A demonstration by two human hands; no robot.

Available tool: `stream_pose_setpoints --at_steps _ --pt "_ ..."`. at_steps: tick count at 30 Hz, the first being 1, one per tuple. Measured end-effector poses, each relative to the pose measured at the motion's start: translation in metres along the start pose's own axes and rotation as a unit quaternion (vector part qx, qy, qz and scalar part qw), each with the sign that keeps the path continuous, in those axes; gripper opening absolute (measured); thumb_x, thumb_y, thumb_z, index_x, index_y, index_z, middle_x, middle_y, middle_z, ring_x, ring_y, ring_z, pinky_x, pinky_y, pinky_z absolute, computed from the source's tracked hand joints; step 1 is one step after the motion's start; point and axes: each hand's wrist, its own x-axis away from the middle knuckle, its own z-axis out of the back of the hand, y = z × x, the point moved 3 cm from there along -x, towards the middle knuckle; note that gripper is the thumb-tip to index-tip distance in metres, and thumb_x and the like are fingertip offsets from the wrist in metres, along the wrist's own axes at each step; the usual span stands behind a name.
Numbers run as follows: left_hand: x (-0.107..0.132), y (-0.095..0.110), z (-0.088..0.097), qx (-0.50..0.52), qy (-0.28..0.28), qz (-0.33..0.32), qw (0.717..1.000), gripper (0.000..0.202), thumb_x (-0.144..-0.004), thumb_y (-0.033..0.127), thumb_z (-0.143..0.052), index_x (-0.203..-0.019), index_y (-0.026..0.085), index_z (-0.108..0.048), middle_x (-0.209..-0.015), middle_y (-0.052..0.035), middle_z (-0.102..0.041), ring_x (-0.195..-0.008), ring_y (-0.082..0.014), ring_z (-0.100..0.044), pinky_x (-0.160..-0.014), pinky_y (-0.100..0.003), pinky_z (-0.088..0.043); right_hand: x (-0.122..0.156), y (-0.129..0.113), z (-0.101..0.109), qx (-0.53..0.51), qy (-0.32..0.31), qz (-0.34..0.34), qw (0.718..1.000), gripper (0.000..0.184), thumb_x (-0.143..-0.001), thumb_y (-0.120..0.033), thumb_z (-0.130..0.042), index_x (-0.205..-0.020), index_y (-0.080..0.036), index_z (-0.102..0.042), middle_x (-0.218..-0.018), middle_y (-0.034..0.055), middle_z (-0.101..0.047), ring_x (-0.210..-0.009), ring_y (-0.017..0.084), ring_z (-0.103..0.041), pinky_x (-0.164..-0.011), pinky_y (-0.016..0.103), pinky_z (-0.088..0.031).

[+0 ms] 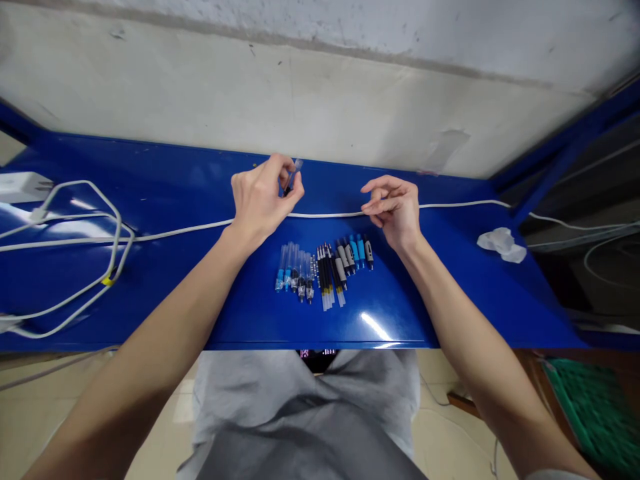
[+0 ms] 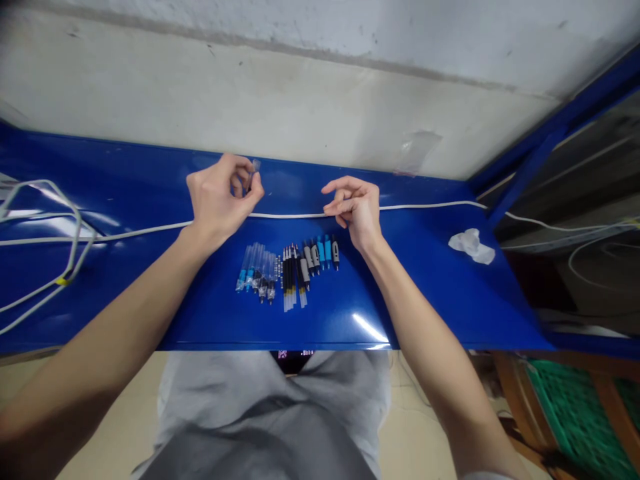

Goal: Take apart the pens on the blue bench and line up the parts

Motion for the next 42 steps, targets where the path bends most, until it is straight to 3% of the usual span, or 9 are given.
stream_pose_setpoints --at_steps 5,10,15,21,25,28,32,36,42 --pt "0.000 0.001 0.001 -0.004 -0.004 0.007 1.000 0.039 -0.102 0.043 -0.036 -0.121 0.019 -0.061 -0.094 0.0008 -0.073 -0.096 -0.0133 -0.067 -0.086 -0.032 -0.048 0.002 0.002 -0.004 0.023 -0.041 -0.012 0.999 0.016 -0.063 -0.017 -0.084 -0.076 -0.017 -0.076 -0.068 0.0027 -0.072 -0.042 0.006 -0.047 -0.032 0.019 -0.023" --pt "-0.001 0.002 0.002 -0.009 -0.007 0.010 1.000 0.042 -0.103 0.044 -0.033 -0.123 0.018 -0.060 -0.094 0.0007 -0.072 -0.096 -0.0131 -0.067 -0.087 -0.031 -0.048 0.005 0.000 -0.011 0.033 -0.099 0.006 0.994 0.013 -0.079 -0.030 -0.078 -0.084 -0.018 -0.077 -0.072 0.0023 -0.074 -0.038 0.003 -0.030 -0.033 0.021 -0.027" --pt "-0.001 0.002 0.003 -0.007 -0.009 0.012 1.000 0.042 -0.103 0.044 -0.034 -0.123 0.018 -0.060 -0.095 0.0012 -0.073 -0.096 -0.0122 -0.067 -0.087 -0.031 -0.047 0.006 -0.005 -0.017 0.003 -0.113 -0.008 0.994 0.026 -0.086 -0.046 -0.076 -0.087 -0.023 -0.065 -0.086 0.0029 -0.070 -0.066 0.013 -0.060 -0.050 0.024 -0.050" --pt "0.000 0.002 0.003 -0.018 -0.015 0.009 1.000 0.044 -0.104 0.044 -0.031 -0.123 0.017 -0.060 -0.095 0.0009 -0.073 -0.098 -0.0116 -0.066 -0.086 -0.029 -0.046 0.006 -0.004 -0.019 -0.033 -0.119 -0.029 0.992 0.038 -0.087 -0.053 -0.076 -0.087 -0.025 -0.050 -0.095 0.0026 -0.067 -0.082 0.016 -0.062 -0.062 0.026 -0.056" --pt "0.000 -0.002 -0.001 0.023 0.037 -0.015 0.999 0.034 -0.102 0.041 -0.040 -0.115 0.019 -0.063 -0.089 0.0013 -0.071 -0.088 -0.0119 -0.066 -0.082 -0.029 -0.046 0.004 0.000 -0.017 -0.040 -0.136 -0.022 0.990 0.042 -0.088 -0.058 -0.073 -0.086 -0.024 -0.049 -0.098 0.0031 -0.065 -0.086 0.016 -0.064 -0.068 0.027 -0.056" --pt "-0.002 -0.009 -0.007 0.080 0.086 -0.039 0.992 0.021 -0.099 0.037 -0.051 -0.107 0.022 -0.063 -0.080 0.0036 -0.067 -0.078 -0.0121 -0.063 -0.079 -0.029 -0.045 0.003 0.003 -0.017 -0.034 -0.154 -0.023 0.987 0.043 -0.087 -0.058 -0.075 -0.087 -0.023 -0.050 -0.096 0.0019 -0.064 -0.084 0.015 -0.064 -0.065 0.025 -0.054" --pt "-0.005 -0.016 -0.014 0.121 0.110 -0.065 0.984 0.013 -0.098 0.034 -0.057 -0.104 0.024 -0.062 -0.076 0.0061 -0.063 -0.073 -0.0109 -0.059 -0.078 -0.027 -0.044 0.003 0.003 -0.018 -0.023 -0.178 0.000 0.984 0.037 -0.090 -0.053 -0.073 -0.089 -0.023 -0.052 -0.087 -0.0001 -0.062 -0.073 0.013 -0.063 -0.056 0.022 -0.050" --pt "-0.004 -0.014 -0.013 0.105 0.131 -0.069 0.983 0.010 -0.095 0.030 -0.061 -0.101 0.022 -0.062 -0.074 0.0056 -0.063 -0.068 -0.0107 -0.058 -0.072 -0.028 -0.043 0.002 -0.002 -0.015 0.006 -0.154 0.044 0.987 0.032 -0.089 -0.045 -0.077 -0.090 -0.024 -0.052 -0.075 -0.0034 -0.062 -0.055 0.010 -0.058 -0.042 0.020 -0.041" --pt "-0.003 -0.014 -0.015 0.109 0.129 -0.079 0.982 0.010 -0.097 0.031 -0.061 -0.101 0.022 -0.062 -0.074 0.0057 -0.063 -0.070 -0.0107 -0.058 -0.072 -0.026 -0.044 0.004 -0.005 -0.016 0.034 -0.132 0.053 0.989 0.034 -0.085 -0.045 -0.080 -0.091 -0.024 -0.054 -0.082 -0.0017 -0.071 -0.053 0.009 -0.062 -0.035 0.018 -0.039"
